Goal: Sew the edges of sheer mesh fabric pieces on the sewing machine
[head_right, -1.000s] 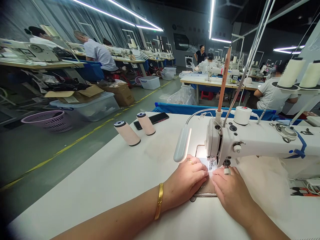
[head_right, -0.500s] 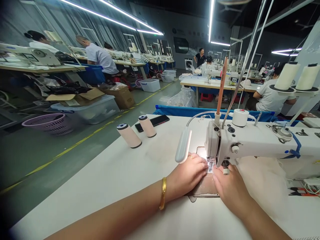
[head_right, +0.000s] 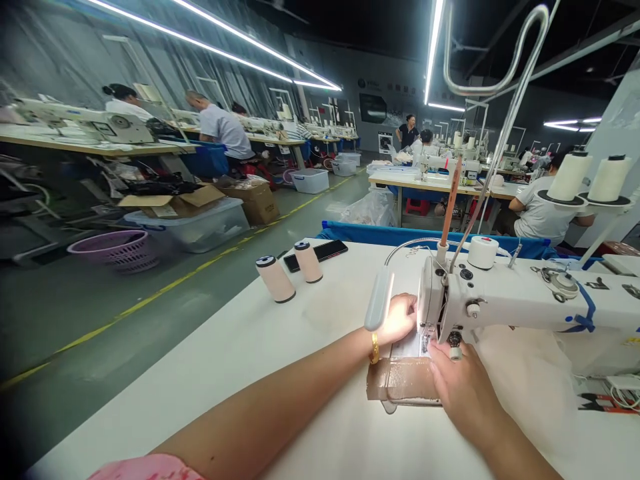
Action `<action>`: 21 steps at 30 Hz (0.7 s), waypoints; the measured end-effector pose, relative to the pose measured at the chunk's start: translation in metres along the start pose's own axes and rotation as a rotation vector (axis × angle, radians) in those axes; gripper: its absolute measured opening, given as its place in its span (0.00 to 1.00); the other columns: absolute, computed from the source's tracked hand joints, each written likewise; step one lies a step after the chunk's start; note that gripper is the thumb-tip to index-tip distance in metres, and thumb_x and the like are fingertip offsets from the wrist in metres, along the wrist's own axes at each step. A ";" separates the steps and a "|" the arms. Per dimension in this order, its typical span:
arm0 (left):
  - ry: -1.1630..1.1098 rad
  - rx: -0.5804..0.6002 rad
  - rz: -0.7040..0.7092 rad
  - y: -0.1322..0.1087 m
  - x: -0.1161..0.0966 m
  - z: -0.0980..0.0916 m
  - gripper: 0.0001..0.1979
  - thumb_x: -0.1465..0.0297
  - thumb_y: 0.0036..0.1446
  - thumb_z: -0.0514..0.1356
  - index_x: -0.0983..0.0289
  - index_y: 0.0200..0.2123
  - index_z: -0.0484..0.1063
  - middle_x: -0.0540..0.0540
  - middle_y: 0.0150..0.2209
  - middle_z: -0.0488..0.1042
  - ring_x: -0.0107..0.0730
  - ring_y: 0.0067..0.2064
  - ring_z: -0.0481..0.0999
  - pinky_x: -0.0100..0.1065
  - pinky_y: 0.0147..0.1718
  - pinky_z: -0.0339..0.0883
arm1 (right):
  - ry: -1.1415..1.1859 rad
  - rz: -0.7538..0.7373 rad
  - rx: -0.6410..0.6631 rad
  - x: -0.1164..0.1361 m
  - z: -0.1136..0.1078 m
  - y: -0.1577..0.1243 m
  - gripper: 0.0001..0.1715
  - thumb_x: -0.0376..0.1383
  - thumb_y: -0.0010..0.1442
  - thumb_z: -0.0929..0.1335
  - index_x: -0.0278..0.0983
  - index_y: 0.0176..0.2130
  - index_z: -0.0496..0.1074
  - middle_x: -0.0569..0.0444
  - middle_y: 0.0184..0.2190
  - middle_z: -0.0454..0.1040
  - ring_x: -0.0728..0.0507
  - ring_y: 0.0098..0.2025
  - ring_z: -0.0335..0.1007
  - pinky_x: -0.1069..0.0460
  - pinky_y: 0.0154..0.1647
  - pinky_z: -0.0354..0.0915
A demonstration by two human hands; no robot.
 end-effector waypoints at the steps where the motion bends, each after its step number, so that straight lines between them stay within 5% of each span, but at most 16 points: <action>1: -0.042 -0.003 -0.004 -0.002 0.000 -0.005 0.13 0.63 0.67 0.65 0.65 0.32 0.72 0.50 0.32 0.74 0.31 0.35 0.75 0.36 0.39 0.73 | -0.005 -0.015 -0.016 0.001 -0.001 -0.001 0.23 0.30 0.72 0.61 0.41 0.58 0.76 0.46 0.56 0.81 0.34 0.53 0.80 0.40 0.48 0.79; 7: -0.235 -0.009 -0.022 -0.032 -0.006 -0.060 0.09 0.65 0.61 0.62 0.62 0.31 0.69 0.49 0.26 0.72 0.32 0.30 0.73 0.33 0.32 0.68 | 0.050 -0.231 -0.153 0.027 -0.020 -0.010 0.24 0.25 0.70 0.61 0.39 0.58 0.74 0.45 0.54 0.82 0.36 0.53 0.80 0.41 0.50 0.78; 11: -0.252 -0.009 -0.064 -0.070 -0.007 -0.097 0.07 0.68 0.61 0.55 0.62 0.37 0.72 0.48 0.28 0.73 0.32 0.31 0.72 0.32 0.33 0.66 | 0.250 -0.364 -0.086 0.062 -0.030 -0.005 0.25 0.27 0.69 0.64 0.41 0.62 0.69 0.45 0.53 0.81 0.36 0.55 0.79 0.42 0.54 0.77; 15: -0.178 0.102 -0.043 -0.120 -0.025 -0.102 0.09 0.72 0.56 0.56 0.61 0.34 0.77 0.47 0.26 0.72 0.32 0.30 0.71 0.31 0.31 0.64 | 0.425 -0.220 -0.031 0.078 -0.037 0.020 0.32 0.35 0.72 0.65 0.46 0.71 0.58 0.44 0.60 0.77 0.36 0.52 0.80 0.46 0.45 0.79; 18: -0.137 0.302 0.126 -0.156 -0.059 -0.093 0.11 0.74 0.59 0.56 0.59 0.34 0.78 0.47 0.32 0.78 0.32 0.34 0.75 0.30 0.35 0.67 | 0.571 -0.069 0.136 0.083 -0.022 0.040 0.47 0.46 0.70 0.70 0.51 0.77 0.45 0.44 0.64 0.73 0.38 0.42 0.83 0.47 0.38 0.78; 21: -0.176 0.427 0.222 -0.174 -0.074 -0.105 0.09 0.71 0.63 0.57 0.60 0.35 0.78 0.49 0.37 0.80 0.30 0.36 0.76 0.29 0.35 0.68 | 0.839 -0.021 0.431 0.098 0.011 0.050 0.41 0.53 0.66 0.73 0.52 0.71 0.60 0.52 0.49 0.82 0.42 0.33 0.80 0.50 0.32 0.74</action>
Point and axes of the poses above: each hand's wrist, its own y-axis towards the middle knuckle, its own z-axis out of the palm, x = y × z, the point moved 9 cm from there along y, towards the middle knuckle
